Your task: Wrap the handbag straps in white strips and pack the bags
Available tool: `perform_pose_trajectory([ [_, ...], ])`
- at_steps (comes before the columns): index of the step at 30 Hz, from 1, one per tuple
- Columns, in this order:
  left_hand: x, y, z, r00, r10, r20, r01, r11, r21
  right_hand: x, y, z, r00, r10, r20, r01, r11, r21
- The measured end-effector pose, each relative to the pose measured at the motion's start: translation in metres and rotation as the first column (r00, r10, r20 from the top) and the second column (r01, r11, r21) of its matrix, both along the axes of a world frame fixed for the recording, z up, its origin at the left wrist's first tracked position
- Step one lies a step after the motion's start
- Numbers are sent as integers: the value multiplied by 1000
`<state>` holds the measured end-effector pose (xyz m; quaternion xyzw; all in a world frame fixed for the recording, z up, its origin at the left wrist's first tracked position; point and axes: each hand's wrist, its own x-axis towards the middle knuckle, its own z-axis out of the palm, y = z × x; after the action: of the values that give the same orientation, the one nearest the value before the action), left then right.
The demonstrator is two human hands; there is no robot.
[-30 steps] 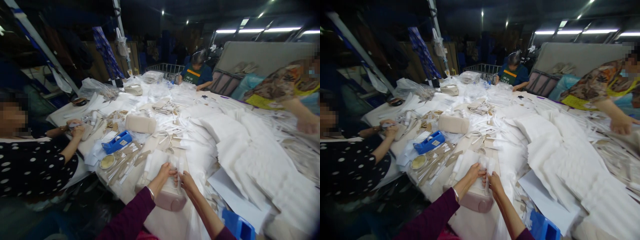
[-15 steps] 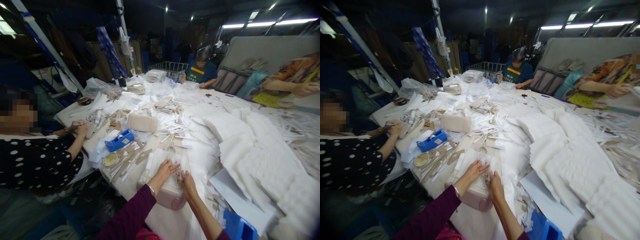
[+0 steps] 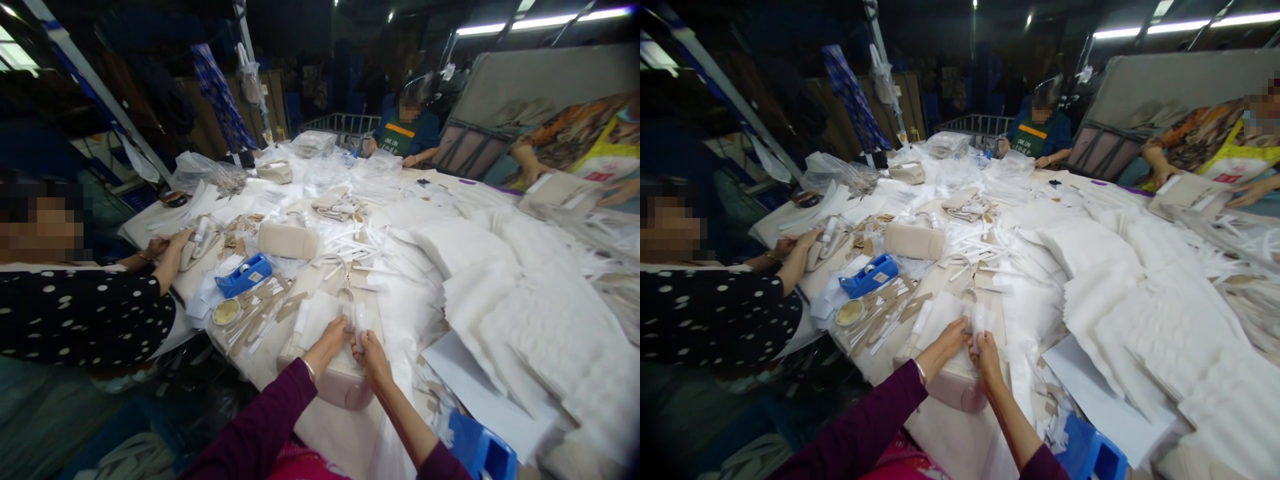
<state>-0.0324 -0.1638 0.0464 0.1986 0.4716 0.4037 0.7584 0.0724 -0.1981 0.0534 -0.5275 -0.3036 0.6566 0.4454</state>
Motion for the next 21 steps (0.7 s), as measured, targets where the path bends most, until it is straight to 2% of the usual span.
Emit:
perform_pose_trajectory([
  [3,1,2,-1,999,-24,-35,24,1000,-2,-1,0,-5,1000,-3,3,3,1000,12],
  [9,9,-3,-12,989,57,-134,-59,998,-13,-4,2,-9,1000,-8,9,7,1000,16],
  [13,12,-7,-15,984,67,-166,-68,998,-3,-6,5,-15,999,-14,32,15,1000,-16],
  [17,11,-8,-13,985,64,-160,-61,998,29,-7,8,-22,998,-13,54,14,999,-34],
  [21,9,-9,-7,990,30,-136,-26,999,32,-9,10,-21,995,-9,100,16,998,-61],
])
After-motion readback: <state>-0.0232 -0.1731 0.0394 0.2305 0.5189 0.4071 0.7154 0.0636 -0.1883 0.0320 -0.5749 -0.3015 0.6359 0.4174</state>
